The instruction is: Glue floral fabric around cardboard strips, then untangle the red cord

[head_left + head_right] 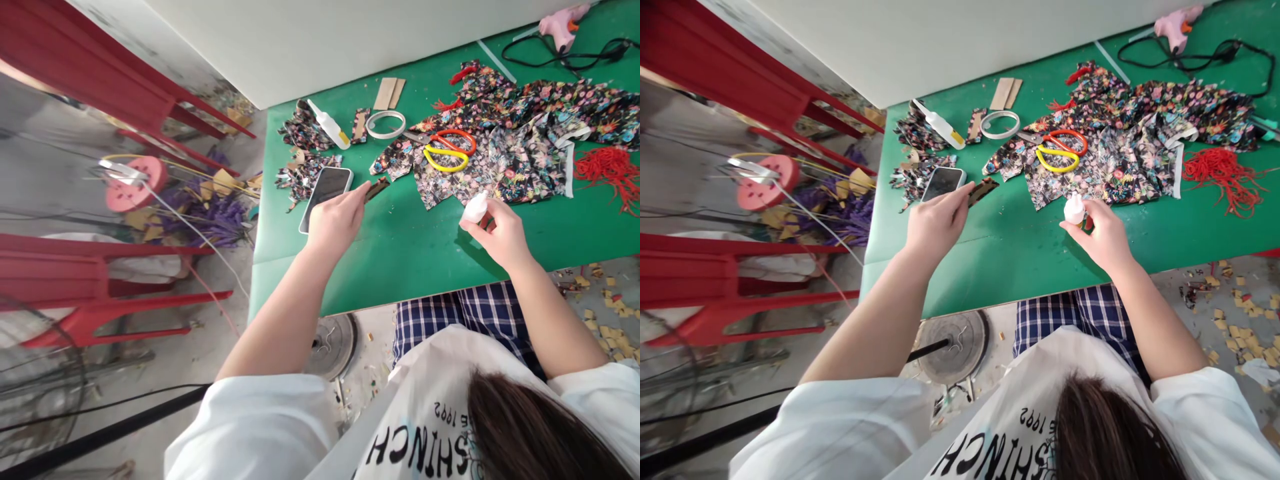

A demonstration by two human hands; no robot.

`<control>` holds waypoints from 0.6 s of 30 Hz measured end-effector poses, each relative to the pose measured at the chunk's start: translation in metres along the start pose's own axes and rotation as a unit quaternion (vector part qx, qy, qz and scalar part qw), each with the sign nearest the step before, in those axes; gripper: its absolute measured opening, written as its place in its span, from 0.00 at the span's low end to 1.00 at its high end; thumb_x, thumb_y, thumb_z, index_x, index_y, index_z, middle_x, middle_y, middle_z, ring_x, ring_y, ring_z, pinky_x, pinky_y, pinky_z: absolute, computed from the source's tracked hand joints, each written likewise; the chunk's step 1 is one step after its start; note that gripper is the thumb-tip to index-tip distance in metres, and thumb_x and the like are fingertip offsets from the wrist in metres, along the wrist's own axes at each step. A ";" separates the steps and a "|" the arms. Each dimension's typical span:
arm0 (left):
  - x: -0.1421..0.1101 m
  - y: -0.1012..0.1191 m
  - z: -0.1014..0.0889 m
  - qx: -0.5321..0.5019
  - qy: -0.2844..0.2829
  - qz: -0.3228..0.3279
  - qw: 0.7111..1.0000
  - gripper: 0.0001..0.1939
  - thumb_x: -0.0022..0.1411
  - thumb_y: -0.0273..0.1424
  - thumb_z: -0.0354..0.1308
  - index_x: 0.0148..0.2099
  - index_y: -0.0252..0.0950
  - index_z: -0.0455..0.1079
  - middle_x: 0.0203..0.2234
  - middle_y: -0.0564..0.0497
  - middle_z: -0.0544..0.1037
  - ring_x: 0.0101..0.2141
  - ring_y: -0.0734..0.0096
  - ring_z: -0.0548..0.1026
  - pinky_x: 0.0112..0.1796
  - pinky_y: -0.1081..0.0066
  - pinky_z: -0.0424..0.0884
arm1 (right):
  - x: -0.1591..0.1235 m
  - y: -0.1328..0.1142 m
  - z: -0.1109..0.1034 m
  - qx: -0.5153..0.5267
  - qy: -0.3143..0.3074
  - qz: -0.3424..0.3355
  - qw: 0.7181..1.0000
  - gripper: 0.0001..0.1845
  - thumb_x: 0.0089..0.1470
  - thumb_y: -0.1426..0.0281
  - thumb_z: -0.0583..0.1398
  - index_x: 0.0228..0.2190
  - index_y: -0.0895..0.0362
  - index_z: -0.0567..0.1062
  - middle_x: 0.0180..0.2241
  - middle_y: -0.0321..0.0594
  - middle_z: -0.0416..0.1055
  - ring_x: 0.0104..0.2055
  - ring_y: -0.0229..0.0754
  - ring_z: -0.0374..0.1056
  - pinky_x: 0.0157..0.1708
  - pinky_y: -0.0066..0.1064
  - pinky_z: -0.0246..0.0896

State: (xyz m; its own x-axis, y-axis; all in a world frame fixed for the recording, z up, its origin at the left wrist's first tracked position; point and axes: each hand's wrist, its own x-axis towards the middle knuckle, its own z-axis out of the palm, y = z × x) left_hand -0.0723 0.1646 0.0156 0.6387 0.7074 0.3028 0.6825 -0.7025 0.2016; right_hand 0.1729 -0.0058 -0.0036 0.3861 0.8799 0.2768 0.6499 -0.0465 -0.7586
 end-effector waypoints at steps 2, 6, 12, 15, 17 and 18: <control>0.000 -0.001 -0.002 -0.020 0.015 -0.018 1.000 0.19 0.64 0.34 0.47 0.54 0.40 0.71 0.37 0.46 0.81 0.34 0.63 0.79 0.35 0.70 0.70 | 0.000 0.000 0.000 0.005 0.001 0.002 1.000 0.12 0.49 0.60 0.61 0.32 0.54 0.71 0.28 0.36 0.66 0.26 0.36 0.60 0.28 0.31 0.60; -0.001 0.000 -0.002 -0.193 0.071 -0.126 0.970 0.20 0.61 0.35 0.52 0.55 0.41 0.68 0.28 0.52 0.80 0.23 0.73 0.74 0.27 0.75 0.68 | -0.001 0.004 0.002 0.055 0.011 0.042 0.998 0.15 0.45 0.56 0.63 0.29 0.53 0.69 0.26 0.35 0.65 0.25 0.35 0.59 0.26 0.31 0.60; -0.008 -0.003 0.014 -0.506 0.147 -0.285 0.801 0.26 0.53 0.39 0.60 0.54 0.42 0.64 0.25 0.56 0.76 0.19 0.76 0.72 0.16 0.77 0.64 | 0.013 -0.024 0.004 0.344 -0.083 0.161 0.921 0.15 0.44 0.56 0.61 0.25 0.54 0.67 0.24 0.33 0.65 0.24 0.33 0.62 0.24 0.29 0.65; -0.012 -0.009 0.018 -0.547 0.167 -0.335 0.749 0.23 0.53 0.38 0.58 0.52 0.43 0.65 0.32 0.52 0.78 0.24 0.73 0.75 0.15 0.78 0.64 | 0.028 -0.058 0.023 0.428 -0.204 0.169 0.864 0.14 0.43 0.58 0.62 0.27 0.55 0.70 0.29 0.38 0.72 0.32 0.36 0.69 0.33 0.32 0.71; -0.013 -0.015 0.017 -0.542 0.179 -0.351 0.742 0.22 0.54 0.39 0.56 0.52 0.44 0.65 0.32 0.52 0.78 0.25 0.73 0.76 0.15 0.78 0.64 | 0.039 -0.076 0.048 0.466 -0.286 0.201 0.813 0.13 0.44 0.59 0.61 0.29 0.56 0.72 0.34 0.41 0.75 0.36 0.38 0.70 0.36 0.33 0.72; -0.014 -0.017 0.016 -0.537 0.185 -0.353 0.743 0.22 0.54 0.39 0.55 0.52 0.44 0.65 0.32 0.52 0.78 0.26 0.72 0.76 0.15 0.78 0.65 | 0.045 -0.081 0.063 0.468 -0.321 0.216 0.795 0.12 0.45 0.61 0.61 0.29 0.56 0.73 0.34 0.42 0.75 0.35 0.38 0.71 0.36 0.34 0.72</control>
State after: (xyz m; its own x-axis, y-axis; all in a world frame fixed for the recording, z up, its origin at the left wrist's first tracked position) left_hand -0.0871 0.1674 -0.0065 -0.0217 0.9991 -0.0372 -0.0035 0.0371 0.9993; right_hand 0.0965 0.0671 0.0336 -0.1672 0.9512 -0.2592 -0.3395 -0.3024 -0.8907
